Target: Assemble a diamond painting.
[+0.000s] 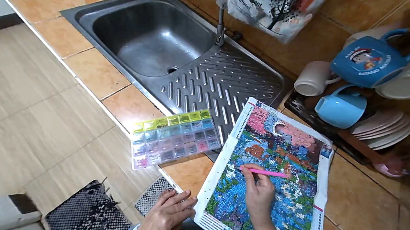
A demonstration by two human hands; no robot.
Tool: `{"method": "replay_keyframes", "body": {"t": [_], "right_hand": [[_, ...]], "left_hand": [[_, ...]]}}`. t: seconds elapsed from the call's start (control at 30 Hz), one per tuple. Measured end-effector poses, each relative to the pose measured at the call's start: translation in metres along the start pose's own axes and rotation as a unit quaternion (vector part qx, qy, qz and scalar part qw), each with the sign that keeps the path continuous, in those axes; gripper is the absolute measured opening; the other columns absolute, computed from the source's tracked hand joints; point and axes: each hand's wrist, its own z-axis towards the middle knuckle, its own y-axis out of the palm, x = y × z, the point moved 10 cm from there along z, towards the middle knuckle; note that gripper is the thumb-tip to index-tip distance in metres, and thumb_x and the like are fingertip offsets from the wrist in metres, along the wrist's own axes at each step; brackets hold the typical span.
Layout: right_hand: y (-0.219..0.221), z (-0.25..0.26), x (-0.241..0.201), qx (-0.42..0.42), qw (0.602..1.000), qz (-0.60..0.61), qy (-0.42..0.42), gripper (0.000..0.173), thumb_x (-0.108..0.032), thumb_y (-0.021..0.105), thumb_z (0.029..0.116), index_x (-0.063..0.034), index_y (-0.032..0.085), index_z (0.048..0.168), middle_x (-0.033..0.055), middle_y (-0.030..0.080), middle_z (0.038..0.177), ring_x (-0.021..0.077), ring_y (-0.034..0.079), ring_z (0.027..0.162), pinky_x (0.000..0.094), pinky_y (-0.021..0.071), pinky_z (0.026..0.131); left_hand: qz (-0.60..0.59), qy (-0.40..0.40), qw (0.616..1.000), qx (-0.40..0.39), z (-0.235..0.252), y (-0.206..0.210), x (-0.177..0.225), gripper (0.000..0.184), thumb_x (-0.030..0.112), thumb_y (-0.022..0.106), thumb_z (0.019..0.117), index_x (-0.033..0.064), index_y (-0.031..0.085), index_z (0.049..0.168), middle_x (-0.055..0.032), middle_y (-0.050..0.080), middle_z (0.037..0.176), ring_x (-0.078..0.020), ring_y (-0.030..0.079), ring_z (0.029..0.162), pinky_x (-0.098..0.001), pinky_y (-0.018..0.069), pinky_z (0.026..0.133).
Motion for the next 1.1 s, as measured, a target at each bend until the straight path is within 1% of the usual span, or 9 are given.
{"method": "replay_keyframes", "body": {"t": [0.17, 0.27, 0.4, 0.53, 0.97, 1.03, 1.1], "right_hand": [[0.001, 0.000, 0.000, -0.003, 1.000, 0.011, -0.004, 0.013, -0.009, 0.063, 0.0937, 0.0015, 0.071, 0.096, -0.0002, 0.071, 0.088, -0.0022, 0.065, 0.078, 0.0154, 0.0556, 0.077], [0.002, 0.000, -0.003, -0.009, 1.000, -0.002, -0.005, 0.014, -0.009, 0.063, 0.0938, 0.0019, 0.071, 0.095, 0.0007, 0.071, 0.088, -0.0029, 0.064, 0.077, 0.0139, 0.0540, 0.075], [0.004, 0.000, -0.006, -0.017, 0.999, -0.045, -0.014, 0.017, -0.012, 0.062, 0.0940, 0.0018, 0.072, 0.094, 0.0045, 0.071, 0.089, 0.0013, 0.065, 0.079, 0.0172, 0.0544, 0.077], [0.006, -0.001, -0.011, -0.021, 0.997, -0.069, -0.032, 0.019, -0.012, 0.060, 0.0949, 0.0031, 0.072, 0.093, 0.0072, 0.071, 0.088, 0.0030, 0.065, 0.077, 0.0169, 0.0535, 0.075], [0.009, -0.002, -0.015, -0.022, 0.994, -0.089, -0.059, 0.019, -0.012, 0.057, 0.0963, 0.0027, 0.069, 0.092, 0.0084, 0.069, 0.087, 0.0051, 0.065, 0.077, 0.0167, 0.0533, 0.074], [0.011, -0.001, -0.016, -0.026, 0.992, -0.105, -0.059, 0.019, -0.011, 0.056, 0.0962, 0.0019, 0.070, 0.092, 0.0086, 0.069, 0.087, 0.0073, 0.065, 0.076, 0.0186, 0.0537, 0.074], [0.013, 0.002, -0.021, -0.041, 0.989, -0.133, -0.057, 0.018, -0.011, 0.056, 0.0961, 0.0016, 0.069, 0.093, 0.0092, 0.069, 0.085, 0.0108, 0.065, 0.073, 0.0227, 0.0541, 0.071]], "left_hand": [[0.000, -0.002, 1.000, -0.003, -0.001, 0.001, 0.000, 0.030, 0.005, 0.051, 0.0924, 0.0134, 0.079, 0.099, -0.0014, 0.075, 0.123, -0.0208, 0.065, 0.126, -0.0408, 0.0452, 0.111], [0.001, 0.000, 1.000, -0.004, 0.000, 0.001, 0.000, 0.029, 0.004, 0.052, 0.0914, 0.0130, 0.079, 0.099, -0.0022, 0.075, 0.122, -0.0215, 0.065, 0.125, -0.0413, 0.0453, 0.110], [0.001, -0.003, 1.000, -0.006, 0.000, 0.001, 0.000, 0.029, 0.004, 0.053, 0.0910, 0.0127, 0.079, 0.099, -0.0023, 0.075, 0.123, -0.0215, 0.065, 0.125, -0.0415, 0.0456, 0.110], [0.000, -0.001, 1.000, -0.004, 0.000, 0.001, 0.000, 0.029, 0.004, 0.053, 0.0910, 0.0122, 0.079, 0.099, -0.0028, 0.075, 0.123, -0.0220, 0.066, 0.125, -0.0414, 0.0455, 0.110], [0.002, -0.001, 1.000, -0.002, 0.000, 0.001, 0.000, 0.030, 0.004, 0.052, 0.0907, 0.0131, 0.079, 0.099, -0.0020, 0.075, 0.122, -0.0205, 0.065, 0.125, -0.0403, 0.0451, 0.110], [0.001, -0.002, 1.000, -0.001, 0.000, 0.000, 0.000, 0.030, 0.004, 0.052, 0.0904, 0.0130, 0.079, 0.098, -0.0021, 0.075, 0.122, -0.0208, 0.066, 0.125, -0.0408, 0.0455, 0.110], [0.000, -0.001, 1.000, 0.000, 0.000, 0.000, 0.000, 0.030, 0.003, 0.052, 0.0901, 0.0129, 0.079, 0.099, -0.0020, 0.075, 0.123, -0.0210, 0.066, 0.125, -0.0411, 0.0458, 0.110]]}}
